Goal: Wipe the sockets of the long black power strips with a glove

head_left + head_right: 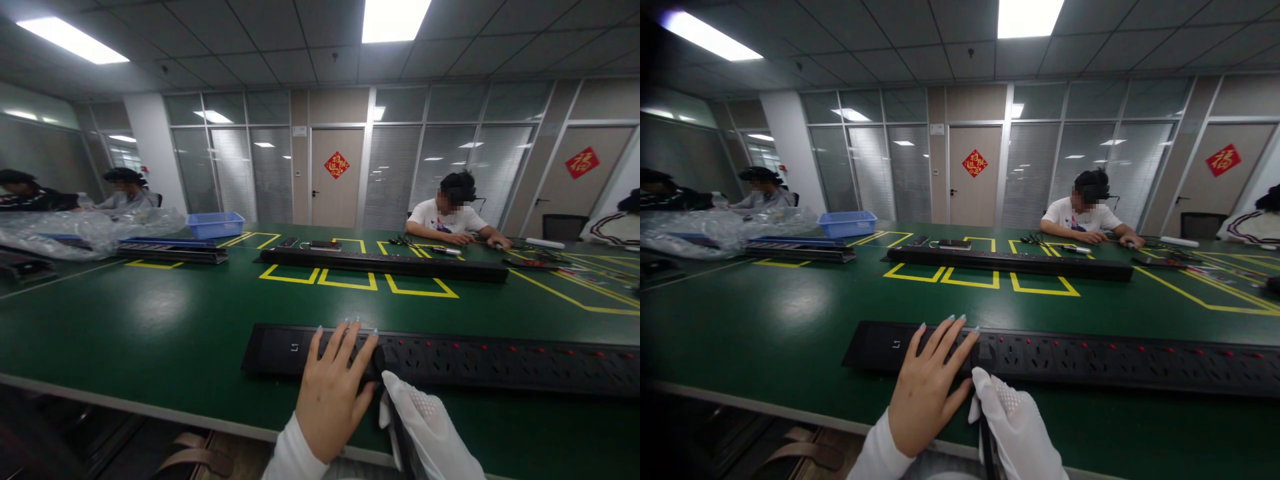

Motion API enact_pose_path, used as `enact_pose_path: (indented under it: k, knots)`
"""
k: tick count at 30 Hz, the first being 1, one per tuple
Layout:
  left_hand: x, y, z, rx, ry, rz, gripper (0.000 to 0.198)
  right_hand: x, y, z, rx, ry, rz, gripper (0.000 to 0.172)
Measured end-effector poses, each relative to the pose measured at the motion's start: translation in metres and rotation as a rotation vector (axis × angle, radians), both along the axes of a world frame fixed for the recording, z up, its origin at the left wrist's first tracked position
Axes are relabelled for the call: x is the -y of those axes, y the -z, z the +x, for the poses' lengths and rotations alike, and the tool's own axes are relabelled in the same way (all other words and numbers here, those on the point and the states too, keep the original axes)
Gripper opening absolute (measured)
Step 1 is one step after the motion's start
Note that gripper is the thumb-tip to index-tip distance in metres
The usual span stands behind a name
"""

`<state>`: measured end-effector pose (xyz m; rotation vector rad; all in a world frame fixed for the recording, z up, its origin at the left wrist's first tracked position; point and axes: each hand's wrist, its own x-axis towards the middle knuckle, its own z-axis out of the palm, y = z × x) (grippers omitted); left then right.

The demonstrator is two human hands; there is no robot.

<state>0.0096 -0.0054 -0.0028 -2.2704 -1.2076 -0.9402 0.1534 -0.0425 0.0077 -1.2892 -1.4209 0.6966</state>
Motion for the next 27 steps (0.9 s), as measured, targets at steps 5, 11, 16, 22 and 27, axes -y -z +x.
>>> enact_pose_path:
  k: [5, 11, 16, 22, 27]
  knots:
    - [0.0007, -0.0001, -0.0003, 0.011, 0.011, -0.034, 0.052, -0.0001, -0.0002, 0.0006, 0.003, -0.008, 0.011, 0.077]
    - [0.0008, -0.0001, -0.0001, 0.002, 0.001, -0.005, 0.053, 0.0000, -0.0003, 0.0013, 0.004, -0.011, 0.014, 0.076]
    - [0.0006, -0.0001, -0.0001, 0.001, 0.004, -0.010, 0.054, 0.0000, -0.0005, 0.0018, 0.011, -0.016, 0.020, 0.074]
    - [0.0005, -0.0004, -0.0001, 0.009, 0.011, -0.026, 0.053, -0.0008, 0.0006, 0.0025, 0.013, -0.030, 0.036, 0.073]
    - [0.0002, -0.0001, -0.0001, 0.005, 0.008, -0.011, 0.052, -0.0008, 0.0013, 0.0042, 0.019, -0.042, 0.025, 0.072]
